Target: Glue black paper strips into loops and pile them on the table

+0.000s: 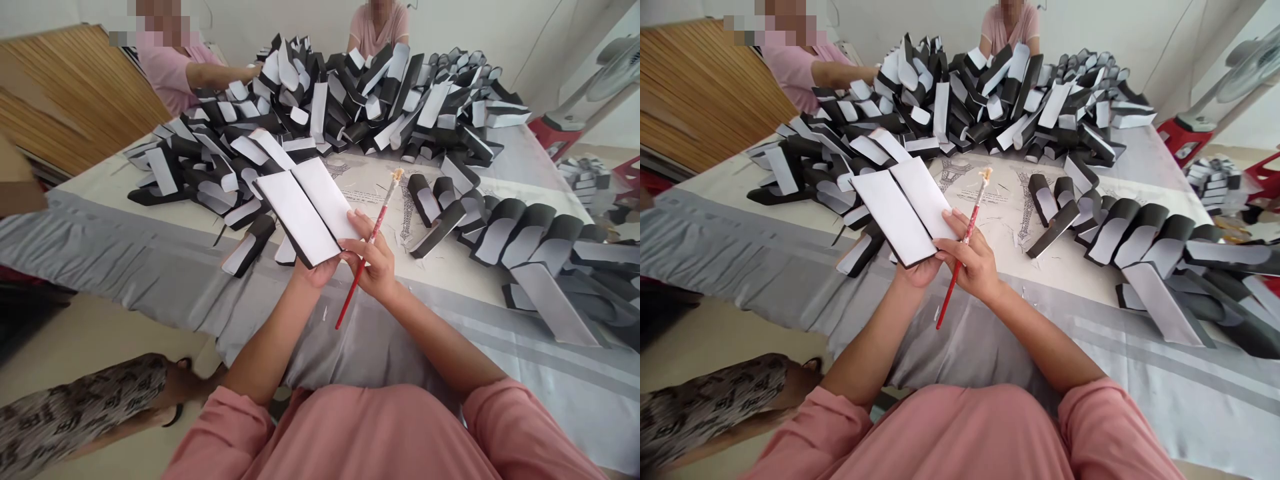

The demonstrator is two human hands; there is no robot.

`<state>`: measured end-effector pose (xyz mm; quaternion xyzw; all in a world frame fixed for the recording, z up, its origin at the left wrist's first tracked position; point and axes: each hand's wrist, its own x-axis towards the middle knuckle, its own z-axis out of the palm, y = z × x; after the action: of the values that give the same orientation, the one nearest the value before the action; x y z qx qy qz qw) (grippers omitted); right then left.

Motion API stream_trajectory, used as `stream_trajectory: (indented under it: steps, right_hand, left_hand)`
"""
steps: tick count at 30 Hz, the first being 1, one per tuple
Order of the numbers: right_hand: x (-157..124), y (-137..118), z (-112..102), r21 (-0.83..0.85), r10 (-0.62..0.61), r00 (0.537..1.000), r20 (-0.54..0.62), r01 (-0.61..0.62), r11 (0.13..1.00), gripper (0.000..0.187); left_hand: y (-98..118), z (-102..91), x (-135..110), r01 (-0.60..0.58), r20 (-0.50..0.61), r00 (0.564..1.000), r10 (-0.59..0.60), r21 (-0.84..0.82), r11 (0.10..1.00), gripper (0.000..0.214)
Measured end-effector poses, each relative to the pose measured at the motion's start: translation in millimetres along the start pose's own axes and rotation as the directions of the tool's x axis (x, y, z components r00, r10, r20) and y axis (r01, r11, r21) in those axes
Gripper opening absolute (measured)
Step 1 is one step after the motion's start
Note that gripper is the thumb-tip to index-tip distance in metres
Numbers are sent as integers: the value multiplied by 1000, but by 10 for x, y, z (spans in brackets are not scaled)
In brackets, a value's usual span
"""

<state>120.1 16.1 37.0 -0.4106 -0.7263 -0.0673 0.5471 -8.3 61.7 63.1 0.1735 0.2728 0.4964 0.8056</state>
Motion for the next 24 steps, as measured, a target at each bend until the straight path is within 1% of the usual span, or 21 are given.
stream_trajectory:
  steps: [4,9,13,17,21,24]
  right_hand:
    - [6,-5,3,-1,-24,999,-34,24,1000,24]
    - [0,13,12,9,0,1000,-14,1,1000,25]
    - [-1,13,19,57,-30,998,-63,34,998,22]
    - [3,9,22,39,-20,999,-51,22,999,23]
    - [-1,32,28,64,-37,997,-65,41,997,22]
    - [-7,55,30,32,-21,999,-40,23,999,23]
  left_hand:
    - [3,-26,12,10,17,1000,-10,3,1000,40]
    - [12,-26,26,-6,3,1000,6,-10,1000,38]
    - [2,-41,34,1,17,1000,-2,13,1000,39]
    - [-17,-64,43,12,19,1000,-12,10,1000,42]
    - [-12,-58,56,11,15,1000,-11,6,1000,43]
    - [14,-34,66,10,3,1000,-10,-3,1000,44]
